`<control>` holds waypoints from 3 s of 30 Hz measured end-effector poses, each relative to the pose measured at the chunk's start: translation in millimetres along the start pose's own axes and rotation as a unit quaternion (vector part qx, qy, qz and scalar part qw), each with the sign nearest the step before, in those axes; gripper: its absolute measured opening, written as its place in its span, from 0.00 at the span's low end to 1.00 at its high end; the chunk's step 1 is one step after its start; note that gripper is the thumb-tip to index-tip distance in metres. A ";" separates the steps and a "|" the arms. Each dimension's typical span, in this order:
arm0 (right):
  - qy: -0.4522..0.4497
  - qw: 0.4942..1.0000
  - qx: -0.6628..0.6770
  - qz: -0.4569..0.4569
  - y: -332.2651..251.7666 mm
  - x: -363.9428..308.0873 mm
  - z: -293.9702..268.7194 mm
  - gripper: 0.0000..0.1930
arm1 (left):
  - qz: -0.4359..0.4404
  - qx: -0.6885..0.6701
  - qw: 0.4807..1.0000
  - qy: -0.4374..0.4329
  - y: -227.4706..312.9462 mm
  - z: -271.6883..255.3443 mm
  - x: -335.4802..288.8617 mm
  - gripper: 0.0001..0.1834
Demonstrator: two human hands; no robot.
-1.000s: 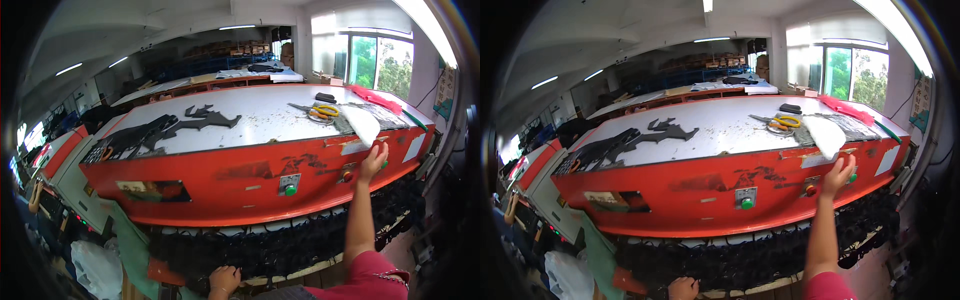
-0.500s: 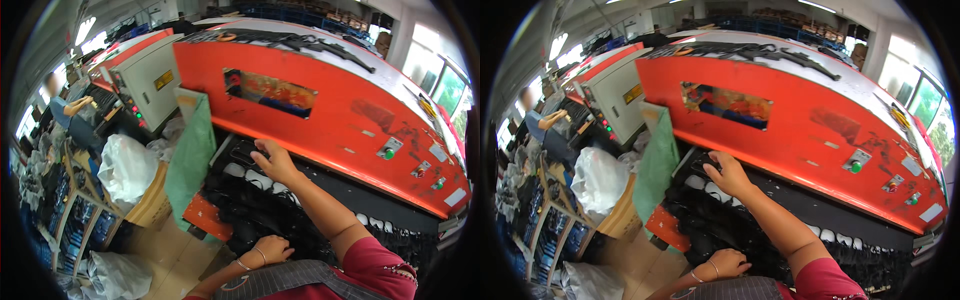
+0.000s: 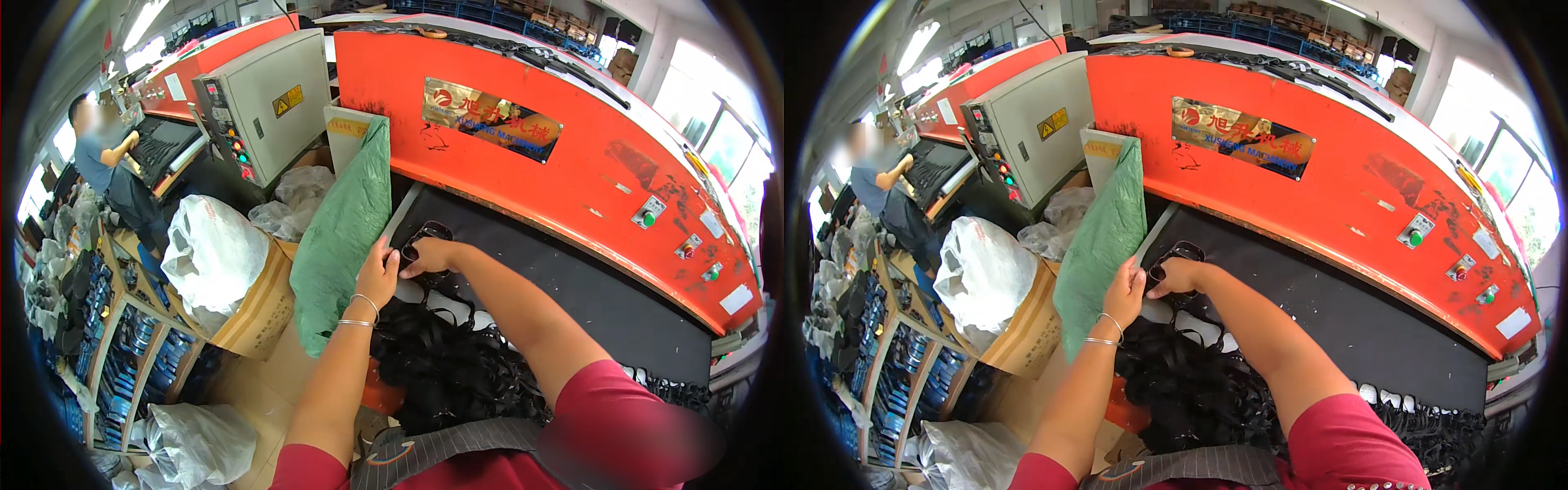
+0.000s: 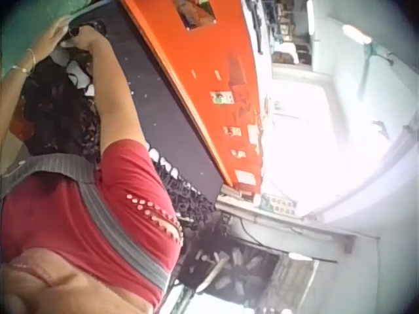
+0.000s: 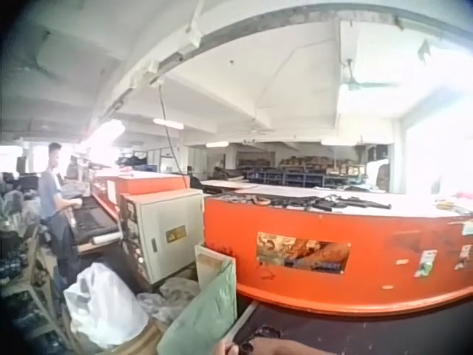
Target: Operating a die-cutting machine to cut black shoe components from a sheet of material and then bagging the parts.
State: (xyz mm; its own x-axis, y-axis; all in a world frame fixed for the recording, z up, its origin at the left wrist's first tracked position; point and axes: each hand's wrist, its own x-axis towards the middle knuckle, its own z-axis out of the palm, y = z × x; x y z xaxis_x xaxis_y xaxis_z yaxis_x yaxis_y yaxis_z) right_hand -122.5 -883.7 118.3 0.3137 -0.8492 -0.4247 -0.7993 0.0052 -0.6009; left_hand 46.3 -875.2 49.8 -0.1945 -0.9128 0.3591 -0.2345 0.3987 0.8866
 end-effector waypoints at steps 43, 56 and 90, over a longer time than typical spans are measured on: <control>0.407 0.905 -0.119 0.027 95.7 -100.9 53.9 0.32 | 0.190 0.261 0.937 -0.134 28.7 58.3 -21.6 0.16; 0.654 0.748 -0.022 -0.106 188.5 -306.9 -48.7 0.38 | 0.215 0.119 0.959 -0.141 131.2 176.5 45.9 0.11; 0.821 0.539 -0.077 -0.171 196.6 -369.4 -161.8 0.16 | 0.180 0.328 0.897 -0.234 140.3 210.0 -87.7 0.18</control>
State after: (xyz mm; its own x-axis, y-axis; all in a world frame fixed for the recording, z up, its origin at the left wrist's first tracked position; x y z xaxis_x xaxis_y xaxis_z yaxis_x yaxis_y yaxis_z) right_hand -478.5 -654.4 266.6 -0.3190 -0.1095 0.9414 -0.9118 -0.2355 -0.3364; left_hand -169.5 -720.6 81.5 -0.7133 -0.6385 0.2890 -0.5567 0.7667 0.3199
